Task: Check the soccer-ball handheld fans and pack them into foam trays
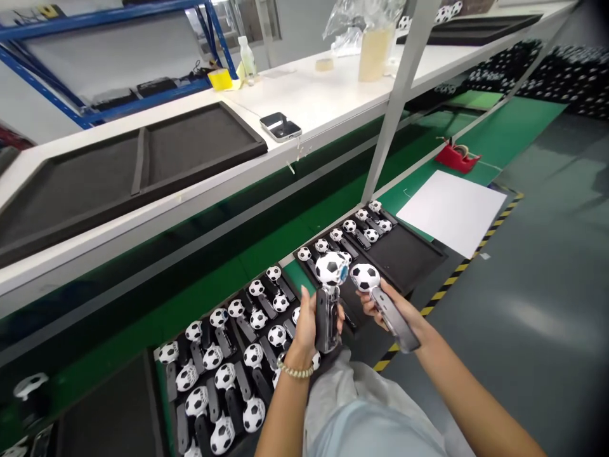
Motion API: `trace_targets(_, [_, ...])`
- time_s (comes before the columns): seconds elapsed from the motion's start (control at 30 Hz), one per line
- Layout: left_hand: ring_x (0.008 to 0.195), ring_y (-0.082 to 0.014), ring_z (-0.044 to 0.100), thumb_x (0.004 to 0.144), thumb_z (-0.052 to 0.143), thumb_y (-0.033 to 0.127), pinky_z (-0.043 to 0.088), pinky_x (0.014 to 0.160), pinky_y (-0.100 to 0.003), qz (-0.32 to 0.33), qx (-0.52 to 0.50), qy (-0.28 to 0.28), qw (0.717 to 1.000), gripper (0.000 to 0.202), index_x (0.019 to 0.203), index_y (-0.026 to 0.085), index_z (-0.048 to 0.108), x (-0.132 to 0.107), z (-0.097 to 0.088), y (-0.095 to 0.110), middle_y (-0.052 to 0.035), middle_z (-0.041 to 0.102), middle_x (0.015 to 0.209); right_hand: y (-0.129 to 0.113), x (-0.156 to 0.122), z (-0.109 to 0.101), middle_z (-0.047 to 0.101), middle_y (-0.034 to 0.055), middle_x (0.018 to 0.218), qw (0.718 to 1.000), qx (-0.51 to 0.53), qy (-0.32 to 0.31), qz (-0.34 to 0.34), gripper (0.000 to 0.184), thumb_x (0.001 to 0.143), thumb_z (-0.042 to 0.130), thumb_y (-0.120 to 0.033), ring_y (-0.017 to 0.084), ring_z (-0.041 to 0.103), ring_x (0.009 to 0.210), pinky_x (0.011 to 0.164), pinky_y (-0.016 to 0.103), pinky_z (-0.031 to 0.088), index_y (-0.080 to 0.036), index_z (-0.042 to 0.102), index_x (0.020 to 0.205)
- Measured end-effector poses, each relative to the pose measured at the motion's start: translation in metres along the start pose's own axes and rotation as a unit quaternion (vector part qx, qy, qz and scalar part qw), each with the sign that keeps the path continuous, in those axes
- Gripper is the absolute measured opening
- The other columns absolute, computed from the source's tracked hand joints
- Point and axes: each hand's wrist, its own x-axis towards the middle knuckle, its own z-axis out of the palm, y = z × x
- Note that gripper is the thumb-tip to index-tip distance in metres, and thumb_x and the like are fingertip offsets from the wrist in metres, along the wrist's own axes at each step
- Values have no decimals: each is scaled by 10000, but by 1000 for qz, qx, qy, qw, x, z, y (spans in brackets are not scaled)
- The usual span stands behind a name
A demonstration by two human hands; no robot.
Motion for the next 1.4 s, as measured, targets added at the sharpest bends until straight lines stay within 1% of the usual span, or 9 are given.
trace_targets(0.2, [738,-153,647,610,793,285,508,758,-302,37,9,119,992,502,1035,168,552,30,-26,-3,-44,676,903,3,38,-14,682,86,842,992,-27,123,-13,263,870,556,-361,141,657,654,575,231,582,-106,595,919])
trace_targets(0.4, [1033,-202,584,647,763,303,416,949,-321,68,137,185,971,418,999,137,611,53,-42,-6,-99,639,1102,-10,52,-21,698,94,837,987,-57,143,-48,186,874,531,-283,183,675,702,690,310,578,-120,613,913])
trace_targets(0.57, [984,-229,584,668,732,338,435,865,-331,77,291,189,935,398,986,129,615,70,-61,-18,-117,643,1068,-29,55,-36,697,89,881,987,-48,144,-58,166,868,498,-260,199,673,779,740,341,563,-141,603,914])
trace_targets(0.67, [883,-228,574,697,700,313,435,781,-335,101,525,158,830,304,928,137,609,86,-75,-36,-103,634,971,-45,53,-49,695,80,880,984,-54,159,-59,124,845,514,-224,191,670,782,739,325,558,-150,602,891])
trace_targets(0.8, [896,-226,548,773,585,154,392,811,-351,114,756,-24,644,77,839,152,623,124,-77,-74,-98,603,929,-69,60,-77,686,88,881,969,-162,169,-75,148,742,645,-193,217,663,807,729,331,542,-154,600,877])
trace_targets(0.9, [879,-228,549,814,497,102,359,852,-381,99,781,-101,608,169,721,147,631,162,-67,-106,-118,615,843,-88,80,-106,677,79,883,906,-370,180,-102,286,662,721,-215,243,641,869,765,344,504,-150,601,913])
trace_targets(1.07, [840,-224,565,729,567,36,358,865,-390,56,815,-137,560,181,600,145,632,205,-62,-144,-122,643,760,-112,120,-148,658,90,976,659,-736,127,-91,301,627,676,-129,244,597,934,847,318,428,-126,611,921])
trace_targets(1.23, [941,-250,571,704,526,-8,336,940,-444,30,826,-58,560,227,663,158,675,202,-62,-161,-120,668,806,-99,149,-160,647,178,939,590,-801,93,-34,244,718,635,-193,285,613,902,791,331,442,-57,596,916])
trace_targets(1.4, [1201,-282,438,751,447,29,253,1052,-450,37,788,64,611,322,984,94,659,172,-45,-176,-179,607,1104,-54,171,-151,585,225,1112,537,-843,30,-24,324,802,545,-165,266,576,1048,866,280,423,-13,538,1088])
